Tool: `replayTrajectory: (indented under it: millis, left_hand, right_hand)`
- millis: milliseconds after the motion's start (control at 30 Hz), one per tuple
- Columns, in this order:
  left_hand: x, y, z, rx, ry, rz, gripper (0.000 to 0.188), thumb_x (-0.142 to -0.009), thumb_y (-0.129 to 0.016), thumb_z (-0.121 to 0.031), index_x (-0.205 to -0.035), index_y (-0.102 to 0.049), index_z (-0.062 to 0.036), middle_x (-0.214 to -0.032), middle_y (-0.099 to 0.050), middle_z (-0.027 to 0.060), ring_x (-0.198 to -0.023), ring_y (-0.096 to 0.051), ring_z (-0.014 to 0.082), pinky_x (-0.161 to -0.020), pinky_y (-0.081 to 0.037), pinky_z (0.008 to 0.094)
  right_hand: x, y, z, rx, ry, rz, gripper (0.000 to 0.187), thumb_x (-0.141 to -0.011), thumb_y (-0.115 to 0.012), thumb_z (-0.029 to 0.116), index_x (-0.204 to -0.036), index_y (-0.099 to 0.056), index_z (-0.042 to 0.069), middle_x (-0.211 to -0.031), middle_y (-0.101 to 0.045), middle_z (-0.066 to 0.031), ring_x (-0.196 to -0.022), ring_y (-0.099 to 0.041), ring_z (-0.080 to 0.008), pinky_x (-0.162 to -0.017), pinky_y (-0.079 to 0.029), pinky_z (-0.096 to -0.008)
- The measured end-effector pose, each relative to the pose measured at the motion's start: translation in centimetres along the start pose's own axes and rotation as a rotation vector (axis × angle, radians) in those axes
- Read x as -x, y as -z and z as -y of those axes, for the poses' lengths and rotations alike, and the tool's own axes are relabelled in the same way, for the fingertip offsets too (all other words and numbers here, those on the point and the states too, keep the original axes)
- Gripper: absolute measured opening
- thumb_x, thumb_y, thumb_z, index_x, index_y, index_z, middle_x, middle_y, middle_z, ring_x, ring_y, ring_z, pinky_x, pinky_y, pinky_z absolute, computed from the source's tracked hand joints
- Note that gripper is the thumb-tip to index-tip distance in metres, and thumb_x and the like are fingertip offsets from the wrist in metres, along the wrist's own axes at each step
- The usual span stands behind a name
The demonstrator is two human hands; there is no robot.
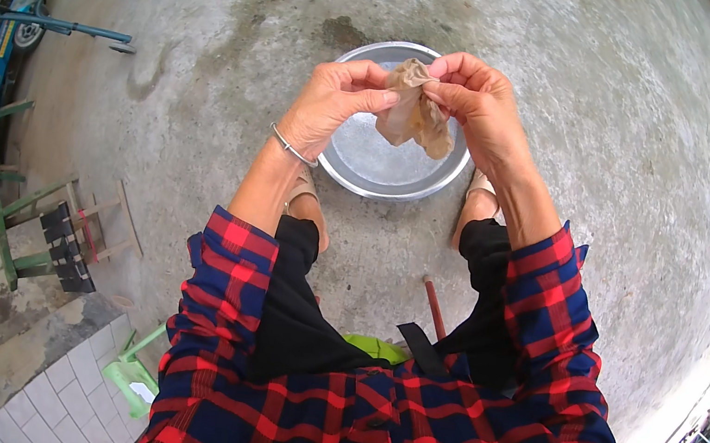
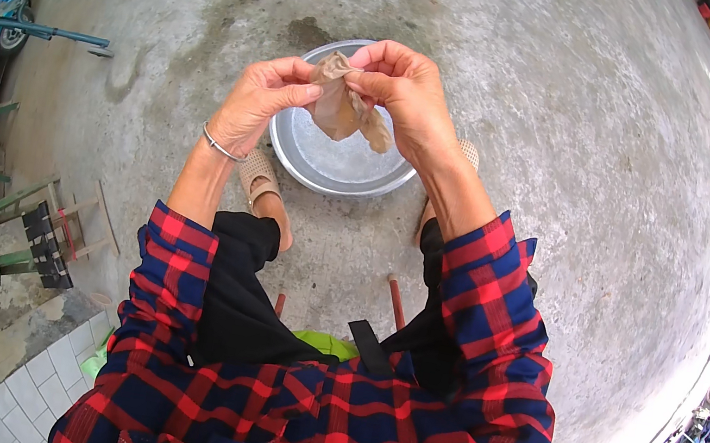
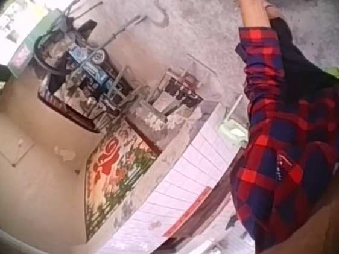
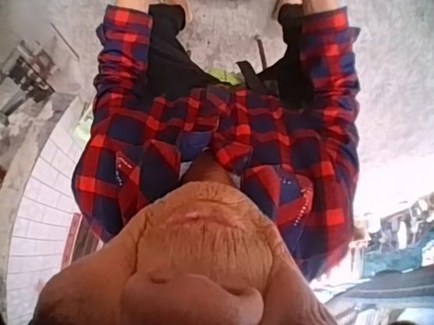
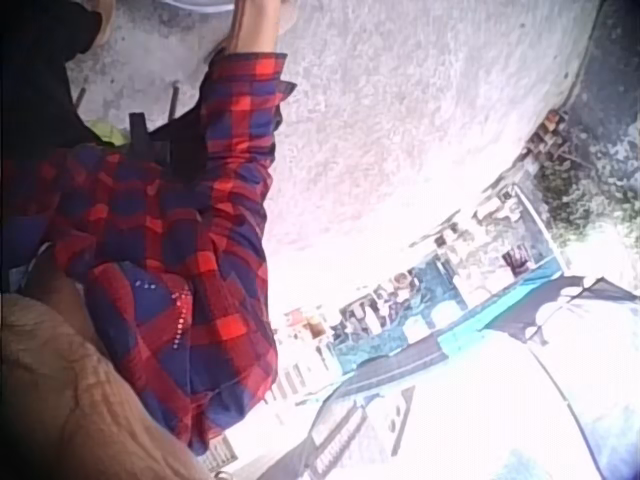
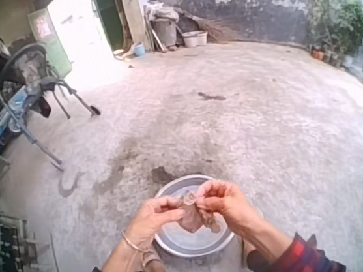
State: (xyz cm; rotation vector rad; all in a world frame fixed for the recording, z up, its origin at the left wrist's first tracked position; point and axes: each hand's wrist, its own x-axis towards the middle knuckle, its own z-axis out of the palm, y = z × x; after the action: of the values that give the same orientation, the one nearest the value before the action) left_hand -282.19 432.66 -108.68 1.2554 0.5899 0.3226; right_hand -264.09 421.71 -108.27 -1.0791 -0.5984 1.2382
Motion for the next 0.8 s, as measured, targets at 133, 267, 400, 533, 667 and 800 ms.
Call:
replayTrajectory:
  millis: [133,267,400,533,667,800]
  left_hand:
    - [0.1,0.2,-0.6,-0.007,0.013,0.002,0.022,-0.08,-0.075,-0.019,-0.094,-0.066,-0.0044,-0.087,-0.064,-0.0014,-0.079,-0.057,0.0093,-0.077,-0.044,0.0258]
    - [0.4,0.2,-1.1,-0.033,-0.016,0.065,0.023,-0.083,-0.074,-0.02,-0.097,-0.062,-0.0072,-0.084,-0.06,-0.0054,-0.07,-0.046,0.0015,-0.061,-0.034,0.0167]
    - [0.6,0.6,-1.4,-0.009,0.042,0.046,0.035,-0.082,-0.074,-0.024,-0.108,-0.062,-0.0061,-0.088,-0.061,-0.0057,-0.073,-0.048,0.0019,-0.063,-0.035,0.0167]
    - [0.5,-0.5,-0.9,0.006,0.051,0.044,0.046,-0.078,-0.078,-0.029,-0.115,-0.064,-0.0058,-0.093,-0.065,-0.001,-0.077,-0.052,0.0068,-0.072,-0.042,0.0215]
    - [0.0,-0.7,0.4,-0.174,-0.029,0.089,0.05,-0.08,-0.074,-0.026,-0.123,-0.06,-0.0042,-0.114,-0.064,0.0024,-0.108,-0.057,0.0135,-0.097,-0.04,0.0305]
    - [-0.9,-0.5,3.2,-0.056,-0.034,0.113,0.045,-0.081,-0.073,-0.025,-0.119,-0.062,-0.0046,-0.115,-0.064,0.0022,-0.107,-0.058,0.0148,-0.098,-0.041,0.0326]
  right_hand:
    - [-0.1,0.3,0.4,-0.021,-0.01,-0.02,0.009,-0.082,-0.063,-0.004,-0.089,-0.063,0.002,-0.08,-0.065,-0.0032,-0.068,-0.058,-0.0079,-0.061,-0.047,-0.0209]
    - [-0.2,0.7,0.4,-0.108,-0.024,-0.028,0.01,-0.084,-0.061,-0.005,-0.091,-0.062,0.003,-0.08,-0.065,-0.0024,-0.069,-0.059,-0.0071,-0.062,-0.047,-0.0193]
    - [-0.4,1.0,0.6,-0.148,-0.03,0.028,0.011,-0.085,-0.062,-0.003,-0.094,-0.062,0.003,-0.086,-0.065,-0.0028,-0.07,-0.059,-0.0071,-0.064,-0.048,-0.0197]
    - [-0.5,0.7,0.2,-0.205,-0.076,0.136,0.012,-0.086,-0.061,-0.003,-0.096,-0.061,0.002,-0.09,-0.065,-0.0045,-0.073,-0.058,-0.0084,-0.066,-0.049,-0.0206]
    - [0.0,0.5,0.7,-0.193,-0.086,0.089,0.014,-0.086,-0.06,-0.003,-0.099,-0.059,0.0,-0.091,-0.064,-0.0058,-0.078,-0.06,-0.0103,-0.07,-0.05,-0.0226]
    - [-0.2,0.5,0.6,-0.249,-0.086,0.015,0.019,-0.085,-0.06,-0.002,-0.104,-0.058,-0.001,-0.099,-0.063,-0.0091,-0.086,-0.062,-0.0151,-0.074,-0.051,-0.0258]
